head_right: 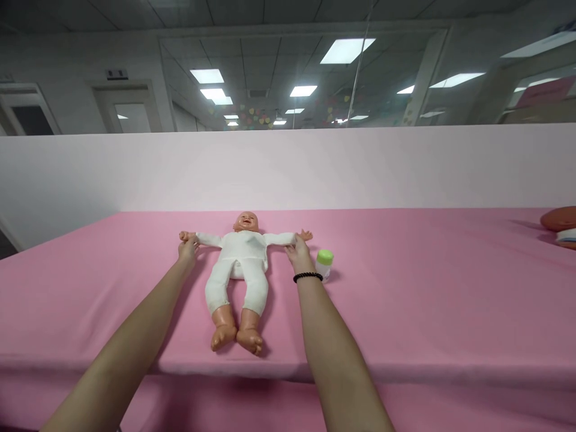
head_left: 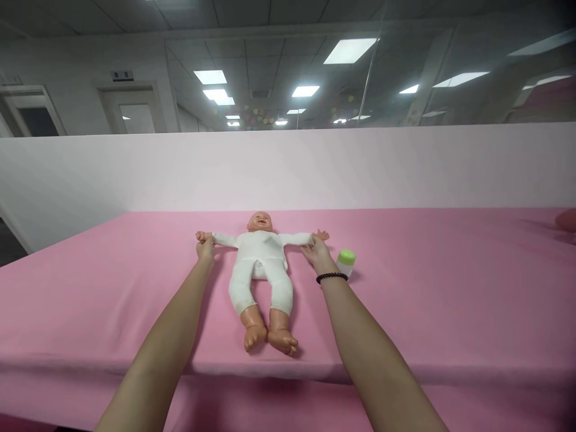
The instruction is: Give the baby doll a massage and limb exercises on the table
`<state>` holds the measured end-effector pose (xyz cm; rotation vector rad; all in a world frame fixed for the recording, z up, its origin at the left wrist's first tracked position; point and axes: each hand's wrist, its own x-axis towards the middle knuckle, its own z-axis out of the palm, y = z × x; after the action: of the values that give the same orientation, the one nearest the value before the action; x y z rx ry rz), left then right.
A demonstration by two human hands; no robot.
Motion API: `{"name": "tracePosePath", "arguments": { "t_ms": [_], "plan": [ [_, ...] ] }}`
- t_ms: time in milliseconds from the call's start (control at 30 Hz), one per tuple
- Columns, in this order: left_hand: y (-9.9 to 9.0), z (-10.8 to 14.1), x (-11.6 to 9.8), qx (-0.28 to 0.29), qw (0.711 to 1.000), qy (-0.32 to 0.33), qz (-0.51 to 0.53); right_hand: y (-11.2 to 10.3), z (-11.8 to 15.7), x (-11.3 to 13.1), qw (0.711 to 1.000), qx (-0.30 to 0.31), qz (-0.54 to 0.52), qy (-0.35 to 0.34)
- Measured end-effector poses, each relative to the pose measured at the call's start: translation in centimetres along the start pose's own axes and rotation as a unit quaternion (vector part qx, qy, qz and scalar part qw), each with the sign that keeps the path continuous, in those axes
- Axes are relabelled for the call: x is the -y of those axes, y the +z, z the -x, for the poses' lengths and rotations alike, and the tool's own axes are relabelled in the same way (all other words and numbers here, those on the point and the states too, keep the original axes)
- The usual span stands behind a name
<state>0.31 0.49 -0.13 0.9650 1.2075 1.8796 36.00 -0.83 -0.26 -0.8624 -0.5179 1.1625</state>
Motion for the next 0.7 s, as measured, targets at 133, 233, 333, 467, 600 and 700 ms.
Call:
{"name": "tracePosePath", "arguments": {
  "t_ms": [133, 233, 333, 467, 600, 700],
  "plan": [
    [1.8, 2.1, -1.5, 0.09, 0.992, 0.089, -0.015, 2.2, 2.0, 0.9, 0.983, 0.16, 0.053, -0.079],
    [2.7, 3.8, -2.0, 0.326, 0.934, 0.108, -0.097, 3.6, 4.1, 1.3, 0.907, 0.34, 0.229, -0.092],
    [2.7, 4.4, -2.0, 0.38, 0.912, 0.08, -0.131, 4.4, 5.2, 0.9, 0.863, 0.39, 0.305, -0.1],
    [2.1, 2.8, -1.4, 0.231, 0.966, 0.094, -0.068, 4.4, 3.8, 0.0, 0.944, 0.249, 0.169, -0.135],
    [0.8, 0.3, -0.3, 0.03, 0.998, -0.051, 0.005, 2.4, 0.7, -0.8, 0.994, -0.003, 0.063, -0.083],
    [-0.3, -0.6, 0.4, -0.005, 0.994, -0.107, 0.003, 0.4, -0.8, -1.4, 0.987, -0.131, 0.08, -0.048]
  ]
}}
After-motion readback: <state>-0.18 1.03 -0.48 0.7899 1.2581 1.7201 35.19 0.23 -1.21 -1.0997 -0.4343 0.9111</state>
